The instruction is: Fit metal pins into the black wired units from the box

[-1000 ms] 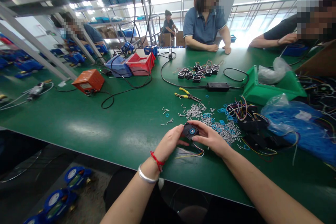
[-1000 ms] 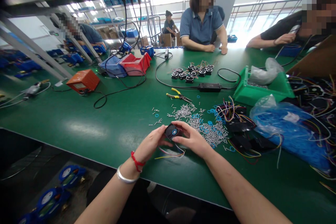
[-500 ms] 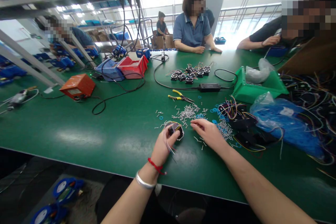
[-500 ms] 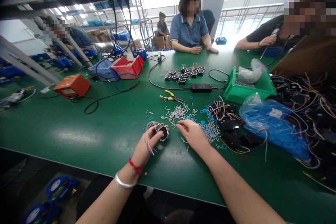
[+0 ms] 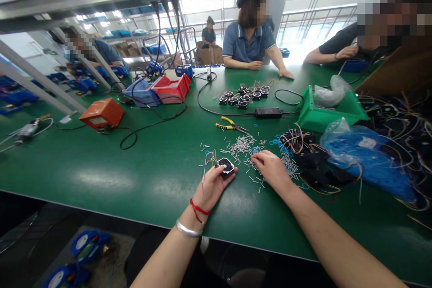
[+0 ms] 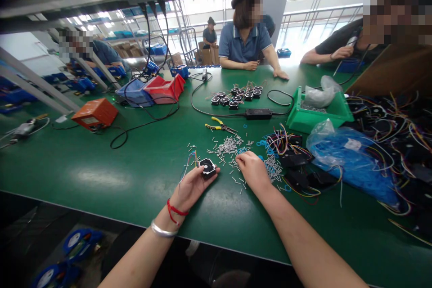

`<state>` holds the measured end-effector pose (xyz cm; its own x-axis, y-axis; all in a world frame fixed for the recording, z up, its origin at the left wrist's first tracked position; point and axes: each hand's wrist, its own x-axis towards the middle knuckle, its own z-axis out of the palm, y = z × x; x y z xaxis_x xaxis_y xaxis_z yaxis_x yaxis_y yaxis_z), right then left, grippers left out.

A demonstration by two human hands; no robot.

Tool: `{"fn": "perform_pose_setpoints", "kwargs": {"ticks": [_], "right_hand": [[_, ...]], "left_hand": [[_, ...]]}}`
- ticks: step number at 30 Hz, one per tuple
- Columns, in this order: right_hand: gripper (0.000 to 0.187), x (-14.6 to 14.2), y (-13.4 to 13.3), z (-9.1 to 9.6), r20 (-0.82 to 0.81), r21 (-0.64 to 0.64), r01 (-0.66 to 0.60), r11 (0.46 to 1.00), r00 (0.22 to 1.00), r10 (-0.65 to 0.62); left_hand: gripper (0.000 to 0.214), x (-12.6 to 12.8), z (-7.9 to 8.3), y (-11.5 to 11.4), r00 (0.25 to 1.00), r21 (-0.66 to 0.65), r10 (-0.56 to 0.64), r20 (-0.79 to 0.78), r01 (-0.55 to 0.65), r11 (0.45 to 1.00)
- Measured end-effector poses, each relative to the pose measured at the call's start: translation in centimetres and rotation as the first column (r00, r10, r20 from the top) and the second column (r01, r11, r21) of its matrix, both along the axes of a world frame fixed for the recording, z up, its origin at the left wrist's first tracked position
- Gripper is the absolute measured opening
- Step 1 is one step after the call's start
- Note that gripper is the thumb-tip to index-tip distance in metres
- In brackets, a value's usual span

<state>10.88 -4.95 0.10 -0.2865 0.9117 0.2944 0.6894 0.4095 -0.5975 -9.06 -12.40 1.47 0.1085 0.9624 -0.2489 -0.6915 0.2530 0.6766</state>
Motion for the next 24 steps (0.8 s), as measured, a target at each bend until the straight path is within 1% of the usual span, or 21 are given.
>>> {"fn": "perform_pose_setpoints", "kwargs": {"ticks": [2, 4, 7, 9, 11, 14, 16, 18, 22, 24], "right_hand": [[0.017, -0.1, -0.3, 0.5, -0.096, -0.021, -0.009, 1.0, 0.995, 0.007], [0.018, -0.5, -0.7, 1.1, -0.229, -0.106, -0.057, 0.993, 0.973, 0.031], [0.02, -1.3, -1.5, 2.0, -0.398, -0.267, -0.193, 0.944, 0.914, 0.074], [0.022, -1.7, -1.9, 2.5, -0.457, -0.34, -0.283, 0.897, 0.883, 0.106], [0.024, -1.9, -2.2, 2.7, -0.519, -0.405, -0.373, 0.835, 0.845, 0.126], [0.026, -2.0, -2.2, 2.7, -0.635, -0.477, -0.513, 0.713, 0.763, 0.124], [0.026, -1.9, -2.1, 2.5, -0.671, -0.497, -0.56, 0.662, 0.732, 0.116], [0.026, -1.8, -2.0, 2.3, -0.672, -0.513, -0.565, 0.646, 0.733, 0.106], [0.027, -1.8, -2.0, 2.1, -0.648, -0.555, -0.531, 0.64, 0.759, 0.068], [0.028, -1.8, -2.0, 2.2, -0.65, -0.566, -0.528, 0.633, 0.758, 0.051]], "left_hand": [[0.023, 0.1, -0.1, 0.0, 1.0, -0.02, -0.023, 0.015, 0.024, 1.0], [0.026, 0.2, -0.1, -0.1, 0.998, -0.047, -0.055, 0.037, 0.057, 0.997], [0.032, 0.3, 0.0, -0.1, 0.992, -0.075, -0.104, 0.065, 0.108, 0.991], [0.033, 0.3, 0.0, 0.0, 0.989, -0.078, -0.122, 0.082, 0.128, 0.989], [0.032, 0.3, -0.1, 0.0, 0.988, -0.067, -0.122, 0.098, 0.128, 0.989], [0.027, 0.3, -0.5, 0.1, 0.99, -0.028, -0.078, 0.115, 0.082, 0.996], [0.023, 0.3, -0.6, 0.1, 0.991, -0.006, -0.051, 0.122, 0.052, 0.999], [0.021, 0.3, -0.7, 0.1, 0.991, 0.004, -0.046, 0.126, 0.046, 0.999], [0.021, 0.3, -0.4, 0.0, 0.991, 0.005, -0.06, 0.12, 0.06, 0.998], [0.021, 0.3, -0.2, 0.0, 0.992, 0.001, -0.059, 0.116, 0.059, 0.998]]}}
